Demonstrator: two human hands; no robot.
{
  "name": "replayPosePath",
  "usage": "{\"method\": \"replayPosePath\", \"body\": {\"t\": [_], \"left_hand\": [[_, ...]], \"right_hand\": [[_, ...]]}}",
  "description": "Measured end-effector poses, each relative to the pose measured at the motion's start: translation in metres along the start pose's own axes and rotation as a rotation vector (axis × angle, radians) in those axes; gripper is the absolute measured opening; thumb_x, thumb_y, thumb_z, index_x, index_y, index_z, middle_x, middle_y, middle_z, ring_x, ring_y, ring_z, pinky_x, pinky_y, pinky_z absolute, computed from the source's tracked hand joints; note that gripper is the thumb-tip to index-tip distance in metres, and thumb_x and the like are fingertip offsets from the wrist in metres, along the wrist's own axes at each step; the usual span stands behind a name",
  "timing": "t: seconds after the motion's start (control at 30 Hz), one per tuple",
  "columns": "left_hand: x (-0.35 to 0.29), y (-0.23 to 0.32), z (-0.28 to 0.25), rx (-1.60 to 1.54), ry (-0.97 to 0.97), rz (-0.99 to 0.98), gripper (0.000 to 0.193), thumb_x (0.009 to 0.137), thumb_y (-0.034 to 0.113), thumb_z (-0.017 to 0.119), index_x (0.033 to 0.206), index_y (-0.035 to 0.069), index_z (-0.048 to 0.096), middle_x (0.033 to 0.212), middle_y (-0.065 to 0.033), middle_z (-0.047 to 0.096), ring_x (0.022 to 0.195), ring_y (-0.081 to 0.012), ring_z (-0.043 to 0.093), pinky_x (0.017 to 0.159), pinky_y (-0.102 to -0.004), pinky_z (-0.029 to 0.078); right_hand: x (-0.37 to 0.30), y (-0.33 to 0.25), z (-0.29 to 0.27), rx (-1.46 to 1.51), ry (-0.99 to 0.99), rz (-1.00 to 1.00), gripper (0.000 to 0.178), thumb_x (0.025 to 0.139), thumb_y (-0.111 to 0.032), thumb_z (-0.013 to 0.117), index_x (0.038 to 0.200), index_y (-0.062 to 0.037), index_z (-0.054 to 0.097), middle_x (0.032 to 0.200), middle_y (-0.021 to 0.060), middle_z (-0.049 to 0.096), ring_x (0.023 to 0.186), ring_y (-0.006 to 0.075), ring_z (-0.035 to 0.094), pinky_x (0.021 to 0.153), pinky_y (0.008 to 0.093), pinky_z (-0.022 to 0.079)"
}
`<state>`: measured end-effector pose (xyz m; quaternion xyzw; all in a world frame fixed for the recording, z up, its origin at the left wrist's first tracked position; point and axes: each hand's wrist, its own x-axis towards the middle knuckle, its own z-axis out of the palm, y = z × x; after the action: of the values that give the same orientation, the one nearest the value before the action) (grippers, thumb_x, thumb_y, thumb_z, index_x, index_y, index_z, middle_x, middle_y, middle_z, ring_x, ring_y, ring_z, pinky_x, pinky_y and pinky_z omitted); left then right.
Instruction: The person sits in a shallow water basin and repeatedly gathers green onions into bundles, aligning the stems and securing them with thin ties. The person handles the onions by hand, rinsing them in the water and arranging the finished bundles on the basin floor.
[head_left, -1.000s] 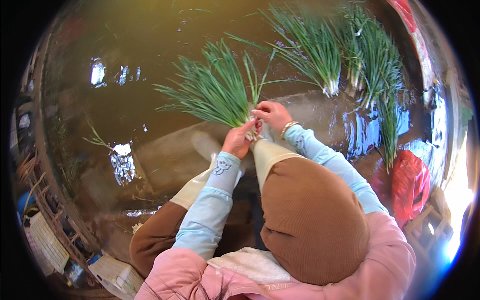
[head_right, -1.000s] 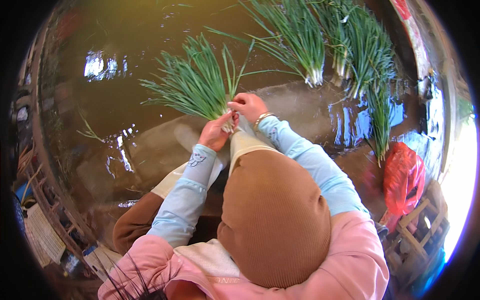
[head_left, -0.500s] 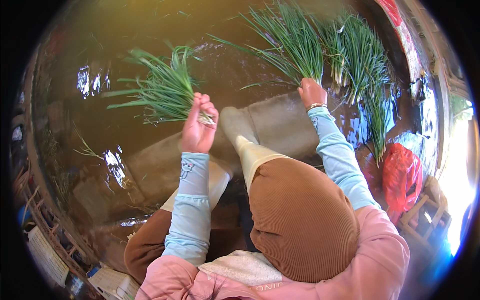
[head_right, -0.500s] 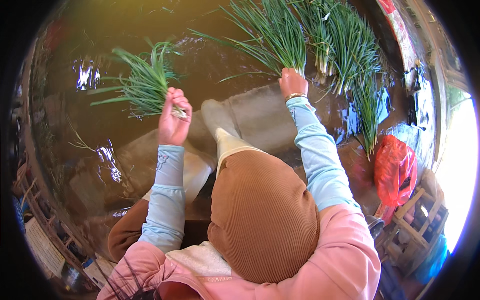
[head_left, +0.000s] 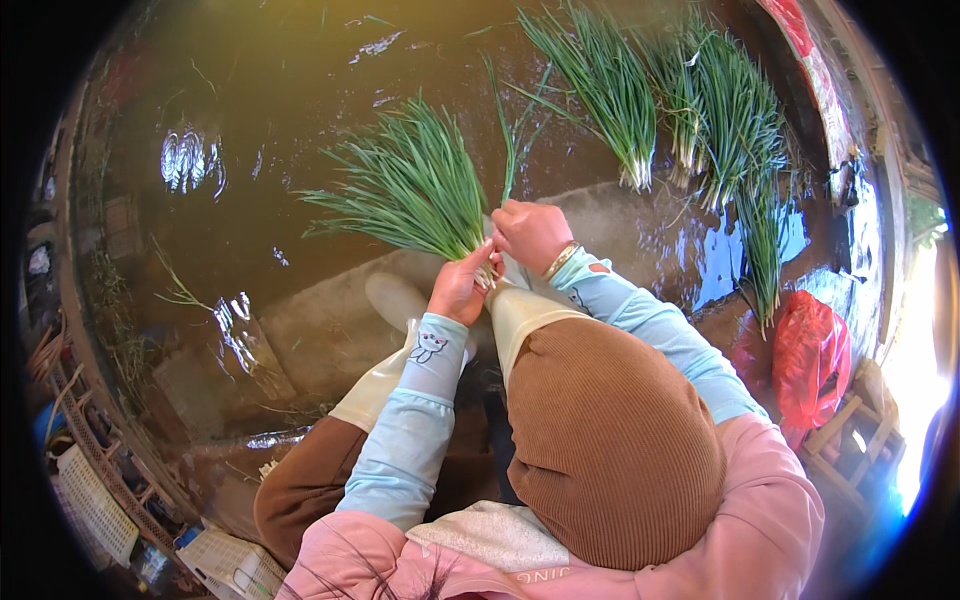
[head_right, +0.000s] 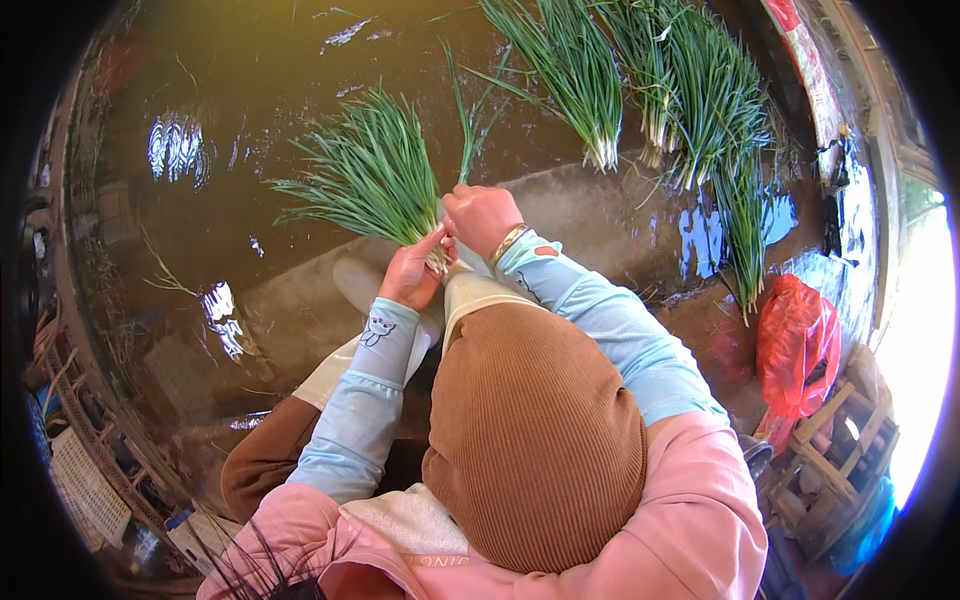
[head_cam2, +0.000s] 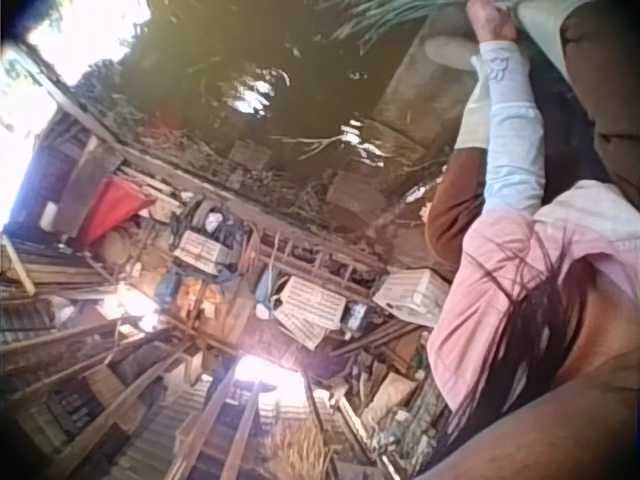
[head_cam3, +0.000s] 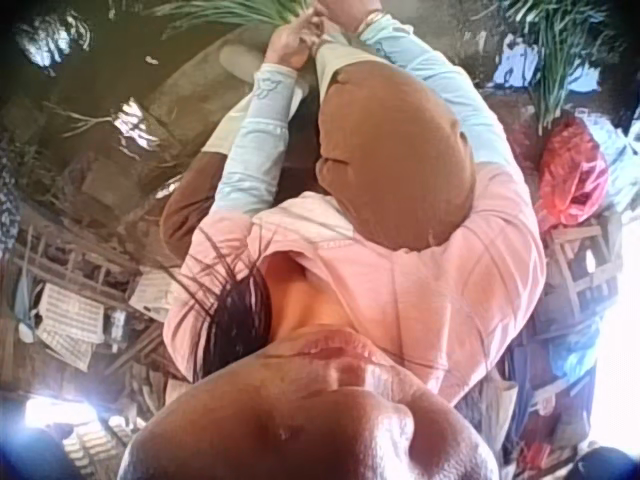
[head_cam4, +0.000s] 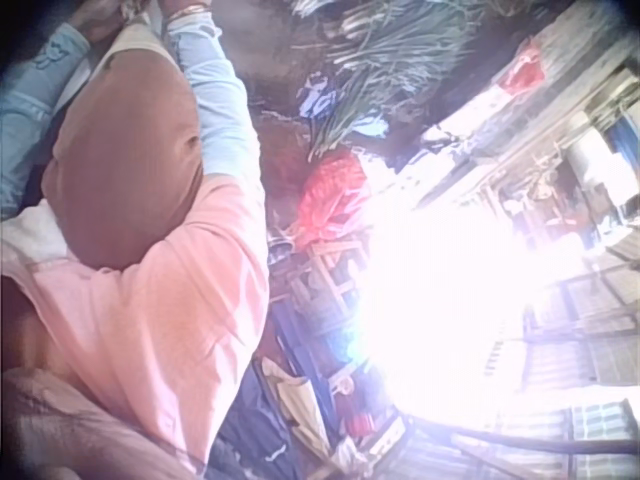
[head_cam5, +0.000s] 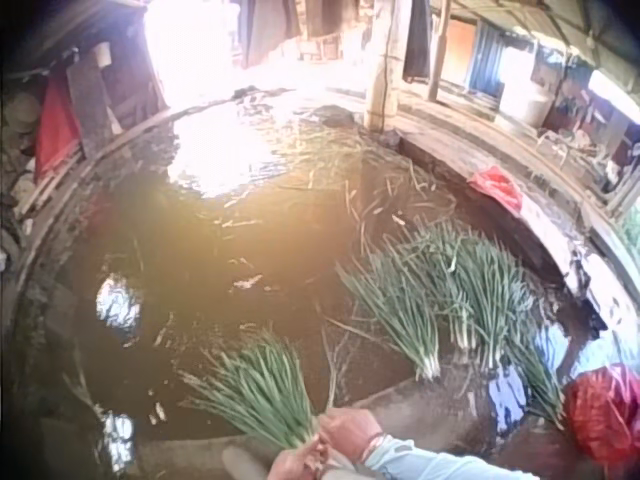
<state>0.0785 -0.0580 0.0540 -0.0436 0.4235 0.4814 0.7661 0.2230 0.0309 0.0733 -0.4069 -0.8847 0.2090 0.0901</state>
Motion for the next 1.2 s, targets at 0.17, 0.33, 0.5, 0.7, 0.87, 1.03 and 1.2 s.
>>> {"method": "replayPosePath", "body": {"t": [0.17, 0.33, 0.5, 0.7, 0.87, 1.03, 1.2], "left_hand": [[0.005, -0.005, -0.012, -0.066, 0.074, 0.033, 0.016, 0.094, 0.012, 0.056, 0.104, -0.001, 0.059, 0.094, -0.0058, 0.061, 0.080, -0.0158, 0.058, 0.072, -0.0277, 0.049], [0.000, 0.020, -0.003, -0.293, -0.109, -0.115, 0.029, 0.095, 0.013, 0.056, 0.119, -0.001, 0.050, 0.092, -0.0025, 0.057, 0.075, -0.0103, 0.056, 0.071, -0.0245, 0.048], [-0.011, 0.069, 0.023, -0.711, -0.430, -0.073, 0.024, 0.097, 0.013, 0.053, 0.118, 0.003, 0.050, 0.092, -0.0025, 0.055, 0.080, -0.0088, 0.057, 0.076, -0.0239, 0.050], [-0.016, 0.101, 0.030, -0.489, -0.358, 0.195, 0.022, 0.095, 0.008, 0.055, 0.116, 0.003, 0.052, 0.098, -0.0055, 0.057, 0.089, -0.0120, 0.058, 0.081, -0.0272, 0.051], [-0.001, 0.045, 0.022, -0.105, -0.019, 0.100, 0.022, 0.092, 0.009, 0.059, 0.113, 0.001, 0.057, 0.112, -0.0146, 0.062, 0.104, -0.0211, 0.061, 0.090, -0.0314, 0.052], [0.004, 0.004, 0.012, -0.018, -0.021, 0.063, 0.023, 0.095, 0.012, 0.055, 0.112, -0.003, 0.058, 0.114, -0.0120, 0.063, 0.103, -0.0212, 0.061, 0.093, -0.0334, 0.049], [0.003, 0.000, -0.010, 0.012, 0.078, 0.014, 0.019, 0.092, 0.011, 0.060, 0.105, -0.003, 0.061, 0.101, -0.0078, 0.064, 0.092, -0.0170, 0.061, 0.084, -0.0295, 0.051]], "right_hand": [[-0.003, 0.001, -0.013, 0.198, 0.078, -0.269, 0.015, 0.080, -0.022, 0.063, 0.074, -0.0094, 0.057, 0.073, 0.0059, 0.056, 0.067, 0.0214, 0.061, 0.059, 0.0347, 0.051], [0.009, 0.105, -0.087, 1.078, 0.840, 0.648, 0.022, 0.094, -0.022, 0.055, 0.090, -0.0020, 0.063, 0.080, 0.0038, 0.064, 0.063, 0.0114, 0.059, 0.055, 0.0265, 0.046], [-0.033, 0.201, -0.065, -0.055, 0.342, 0.662, 0.021, 0.086, -0.033, 0.064, 0.098, -0.0153, 0.060, 0.085, 0.0101, 0.066, 0.070, 0.0280, 0.064, 0.061, 0.0397, 0.049], [-0.021, 0.181, -0.051, -0.136, 0.262, 0.663, 0.017, 0.083, -0.027, 0.065, 0.086, -0.0107, 0.062, 0.079, 0.0101, 0.064, 0.074, 0.0313, 0.063, 0.063, 0.0415, 0.048], [-0.004, 0.090, -0.039, 1.079, 0.226, 0.601, 0.020, 0.086, -0.021, 0.069, 0.083, -0.0019, 0.065, 0.067, -0.0012, 0.058, 0.060, 0.0053, 0.050, 0.053, 0.0223, 0.041], [-0.010, 0.009, 0.018, 1.035, 0.093, 0.531, 0.018, 0.084, -0.019, 0.069, 0.083, -0.0014, 0.064, 0.071, 0.0051, 0.062, 0.065, 0.0113, 0.058, 0.060, 0.0278, 0.046], [-0.009, -0.004, 0.027, 0.890, -0.040, 0.545, 0.020, 0.086, -0.022, 0.065, 0.084, -0.0029, 0.062, 0.074, 0.0119, 0.064, 0.069, 0.0195, 0.061, 0.064, 0.0309, 0.047]]}}
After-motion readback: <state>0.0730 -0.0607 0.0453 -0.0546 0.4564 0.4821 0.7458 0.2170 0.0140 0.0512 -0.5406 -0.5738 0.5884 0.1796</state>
